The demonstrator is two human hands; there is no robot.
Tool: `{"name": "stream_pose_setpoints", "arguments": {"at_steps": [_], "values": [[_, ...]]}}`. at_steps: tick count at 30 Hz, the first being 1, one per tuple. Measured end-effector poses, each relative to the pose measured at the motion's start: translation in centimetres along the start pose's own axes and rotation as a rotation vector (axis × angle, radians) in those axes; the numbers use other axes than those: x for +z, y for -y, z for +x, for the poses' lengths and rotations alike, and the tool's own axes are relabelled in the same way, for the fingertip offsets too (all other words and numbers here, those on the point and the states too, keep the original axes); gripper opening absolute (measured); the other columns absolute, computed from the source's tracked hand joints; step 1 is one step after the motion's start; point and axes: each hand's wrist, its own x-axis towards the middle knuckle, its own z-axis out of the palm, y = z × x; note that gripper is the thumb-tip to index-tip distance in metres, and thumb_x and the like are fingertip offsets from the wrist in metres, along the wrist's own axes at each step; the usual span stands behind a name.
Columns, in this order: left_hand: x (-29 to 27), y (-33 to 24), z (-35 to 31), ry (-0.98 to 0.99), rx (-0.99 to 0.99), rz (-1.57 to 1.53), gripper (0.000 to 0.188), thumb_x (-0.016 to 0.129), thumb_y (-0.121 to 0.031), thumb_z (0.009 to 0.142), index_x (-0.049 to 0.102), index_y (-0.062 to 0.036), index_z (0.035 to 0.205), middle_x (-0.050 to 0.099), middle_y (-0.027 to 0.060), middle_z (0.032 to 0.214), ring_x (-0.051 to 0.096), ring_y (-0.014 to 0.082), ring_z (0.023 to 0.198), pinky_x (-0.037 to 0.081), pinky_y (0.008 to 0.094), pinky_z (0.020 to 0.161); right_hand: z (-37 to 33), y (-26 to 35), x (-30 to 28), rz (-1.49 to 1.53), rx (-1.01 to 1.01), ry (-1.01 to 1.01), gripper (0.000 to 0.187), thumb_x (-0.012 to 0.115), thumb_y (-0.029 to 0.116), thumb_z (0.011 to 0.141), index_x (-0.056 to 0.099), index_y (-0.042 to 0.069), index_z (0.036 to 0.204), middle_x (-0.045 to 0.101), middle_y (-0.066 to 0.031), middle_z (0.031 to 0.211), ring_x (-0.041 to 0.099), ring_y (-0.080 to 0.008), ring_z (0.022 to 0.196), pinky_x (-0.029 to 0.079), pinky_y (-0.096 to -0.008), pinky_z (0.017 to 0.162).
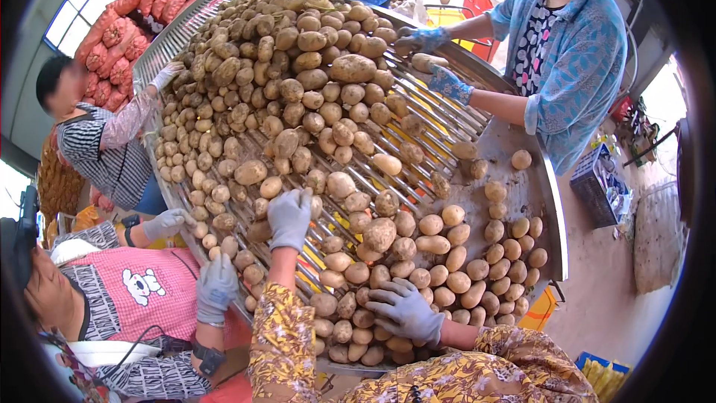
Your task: Sort and organize potatoes on a metal sorting table in a warehouse.
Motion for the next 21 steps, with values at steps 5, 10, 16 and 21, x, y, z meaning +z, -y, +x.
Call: {"name": "stream_pose_setpoints", "arguments": {"at_steps": [5,10,16,21], "values": [[-1.2,3.3,1.8,-0.419,0.068,0.176,0.049,0.074,-0.035,0.090,0.067,-0.0051,0.128,0.065,0.0199,0.128,0.057,0.0384,0.122,0.043,0.0514,0.108,5.2,-4.8,-5.0,0.066,0.109,-0.241,0.037,0.073,0.021,0.094,0.066,0.010,0.129,0.064,-0.0113,0.135,0.060,-0.0321,0.126,0.045,-0.0438,0.111],[0.0,-0.8,4.3,-0.494,0.237,0.167,0.058,0.077,-0.030,0.090,0.061,-0.0050,0.140,0.058,0.0241,0.137,0.053,0.0422,0.128,0.042,0.0507,0.110,15.6,-15.4,-9.8,-0.317,0.297,-0.547,0.054,0.069,0.033,0.096,0.056,0.007,0.142,0.061,-0.0188,0.140,0.056,-0.0393,0.131,0.041,-0.0495,0.113],[-0.9,-4.3,7.6,-0.482,0.110,-0.065,0.070,0.082,-0.026,0.087,0.054,-0.0062,0.148,0.041,0.0278,0.156,0.047,0.0450,0.138,0.040,0.0510,0.115,25.8,-17.8,-7.0,-0.206,0.331,-0.209,0.067,0.067,0.046,0.094,0.054,0.005,0.145,0.058,-0.0218,0.143,0.055,-0.0395,0.135,0.043,-0.0504,0.111],[0.8,-3.8,6.5,-0.468,0.071,-0.368,0.071,0.079,-0.020,0.088,0.051,-0.0028,0.151,0.011,0.0283,0.172,0.026,0.0478,0.155,0.029,0.0462,0.126,26.2,-14.9,-2.9,-0.262,0.220,-0.267,0.073,0.071,0.039,0.090,0.049,0.007,0.151,0.056,-0.0214,0.145,0.056,-0.0413,0.132,0.047,-0.0493,0.108]]}}
